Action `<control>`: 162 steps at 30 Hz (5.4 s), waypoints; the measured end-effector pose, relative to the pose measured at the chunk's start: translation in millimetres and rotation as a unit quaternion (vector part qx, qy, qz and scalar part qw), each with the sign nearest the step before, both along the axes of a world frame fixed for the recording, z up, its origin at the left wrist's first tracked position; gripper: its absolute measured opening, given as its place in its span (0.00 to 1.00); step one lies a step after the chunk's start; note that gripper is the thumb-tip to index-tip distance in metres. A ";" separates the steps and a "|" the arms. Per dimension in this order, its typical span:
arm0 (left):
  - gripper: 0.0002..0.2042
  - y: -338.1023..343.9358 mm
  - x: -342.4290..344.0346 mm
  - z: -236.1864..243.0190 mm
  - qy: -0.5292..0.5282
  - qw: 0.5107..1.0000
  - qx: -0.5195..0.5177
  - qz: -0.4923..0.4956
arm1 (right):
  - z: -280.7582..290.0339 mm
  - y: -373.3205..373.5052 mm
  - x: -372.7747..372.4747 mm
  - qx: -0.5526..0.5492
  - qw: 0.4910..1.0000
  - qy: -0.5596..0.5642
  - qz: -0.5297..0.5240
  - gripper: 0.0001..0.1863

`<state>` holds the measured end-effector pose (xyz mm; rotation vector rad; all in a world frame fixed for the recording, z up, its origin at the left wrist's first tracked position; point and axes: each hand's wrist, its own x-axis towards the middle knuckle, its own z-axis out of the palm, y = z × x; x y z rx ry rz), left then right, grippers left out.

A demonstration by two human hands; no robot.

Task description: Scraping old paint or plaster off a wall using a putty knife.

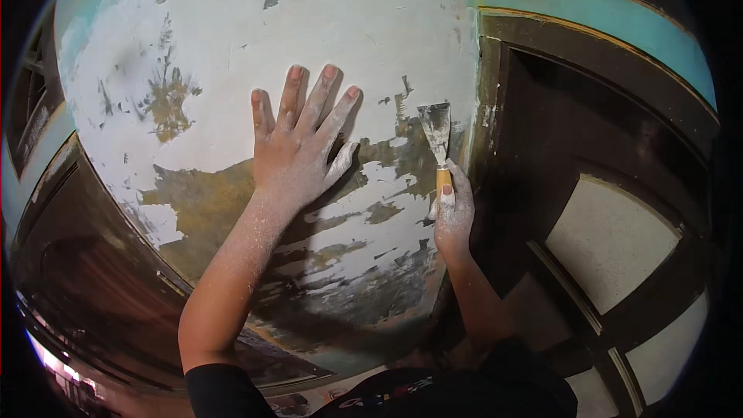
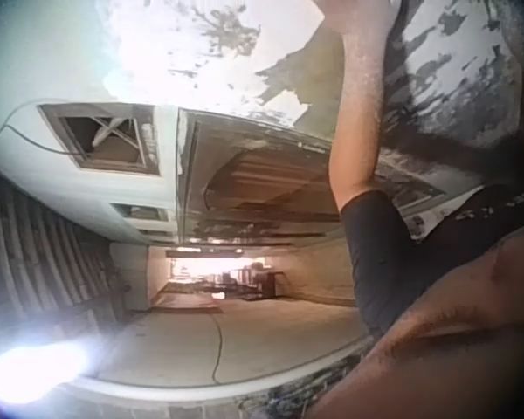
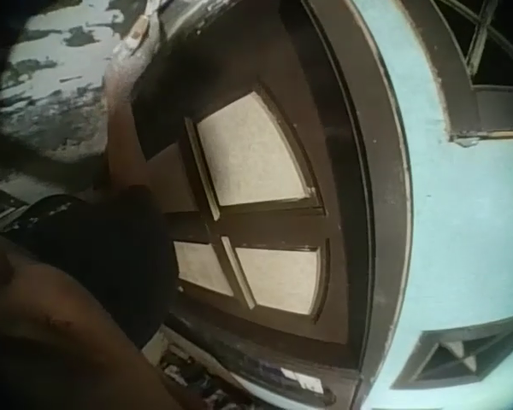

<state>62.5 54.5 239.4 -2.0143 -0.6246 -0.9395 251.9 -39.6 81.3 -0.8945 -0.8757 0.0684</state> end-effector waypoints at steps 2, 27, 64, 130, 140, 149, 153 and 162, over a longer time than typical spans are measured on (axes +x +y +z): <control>0.34 -4.5 14.4 8.5 0.008 1.000 -0.003 0.000 | -11.5 5.2 8.4 -0.011 0.999 -0.001 0.036 0.25; 0.33 -7.7 48.7 12.2 0.005 1.000 -0.010 0.005 | 16.4 -9.7 34.4 -0.018 0.998 -0.062 -0.009 0.26; 0.31 -8.0 44.0 -51.1 -0.109 0.993 -0.020 0.041 | 9.4 7.7 14.3 -0.049 0.980 -0.059 0.184 0.23; 0.31 29.5 -137.5 -246.8 -0.197 0.977 -0.067 0.049 | 66.2 -13.1 11.5 -0.081 0.952 -0.288 -0.071 0.12; 0.34 27.1 -139.7 -263.0 -0.193 0.978 -0.072 0.041 | 87.9 -5.8 -6.5 -0.108 0.838 -0.523 -0.111 0.11; 0.37 28.6 -138.4 -283.6 -0.173 0.982 -0.061 0.055 | 50.9 -9.8 -28.4 -0.121 0.806 -0.557 -0.160 0.11; 0.37 30.9 -138.4 -284.9 -0.178 0.981 -0.055 0.053 | 24.2 -4.5 -36.8 -0.166 0.741 -0.635 -0.142 0.13; 0.38 33.2 -142.6 -296.4 -0.179 0.981 -0.035 0.062 | 15.2 -2.1 -40.8 -0.251 0.736 -0.626 -0.064 0.09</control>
